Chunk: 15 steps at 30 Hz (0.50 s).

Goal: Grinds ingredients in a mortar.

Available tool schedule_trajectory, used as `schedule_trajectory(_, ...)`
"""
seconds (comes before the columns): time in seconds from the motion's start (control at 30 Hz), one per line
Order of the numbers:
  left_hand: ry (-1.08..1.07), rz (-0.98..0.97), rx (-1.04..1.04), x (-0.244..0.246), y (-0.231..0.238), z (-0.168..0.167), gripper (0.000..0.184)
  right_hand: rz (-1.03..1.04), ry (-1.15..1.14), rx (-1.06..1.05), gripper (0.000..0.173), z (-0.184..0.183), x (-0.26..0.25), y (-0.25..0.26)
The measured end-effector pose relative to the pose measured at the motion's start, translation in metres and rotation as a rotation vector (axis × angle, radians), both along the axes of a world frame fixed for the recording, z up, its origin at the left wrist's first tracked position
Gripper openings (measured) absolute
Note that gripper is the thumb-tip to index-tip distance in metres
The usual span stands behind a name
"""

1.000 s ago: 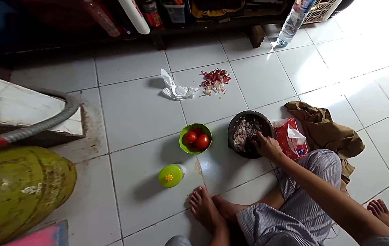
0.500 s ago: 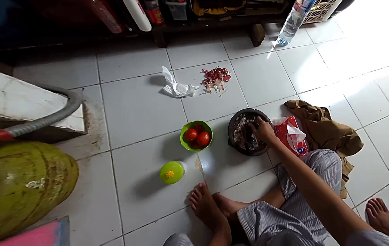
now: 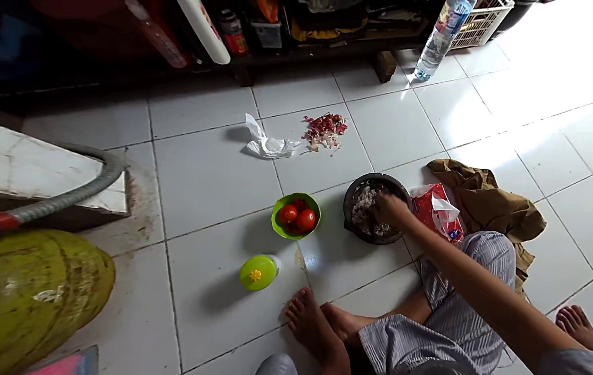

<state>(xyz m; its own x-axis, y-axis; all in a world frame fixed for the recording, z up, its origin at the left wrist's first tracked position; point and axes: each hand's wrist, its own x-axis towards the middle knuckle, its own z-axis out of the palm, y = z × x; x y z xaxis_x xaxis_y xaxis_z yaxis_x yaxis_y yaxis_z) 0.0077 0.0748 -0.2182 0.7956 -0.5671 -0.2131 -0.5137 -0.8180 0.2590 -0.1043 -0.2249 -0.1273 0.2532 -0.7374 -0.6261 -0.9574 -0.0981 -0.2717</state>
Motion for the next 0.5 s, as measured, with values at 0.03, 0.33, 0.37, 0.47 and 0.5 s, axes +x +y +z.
schedule_trajectory(0.03,0.015,0.025,-0.019,0.0,-0.001,-0.003,0.041,0.078,0.067,-0.008,0.049,0.007,0.004,0.016)
schedule_trajectory(0.33,0.021,-0.007,-0.059,0.001,-0.002,0.004,0.043,-0.002,-0.104,0.02,0.048,-0.01,-0.027,-0.029)
schedule_trajectory(0.37,0.024,0.02,-0.074,0.001,-0.004,-0.001,0.041,0.079,-0.029,0.002,0.048,-0.002,-0.024,-0.01)
schedule_trajectory(0.47,0.048,0.066,-0.043,0.0,-0.005,-0.002,0.042,0.25,0.112,-0.041,0.045,0.014,-0.01,0.022)
schedule_trajectory(0.5,0.047,0.06,-0.03,0.0,-0.006,0.0,0.042,0.235,0.11,-0.053,0.044,0.015,-0.006,0.014)
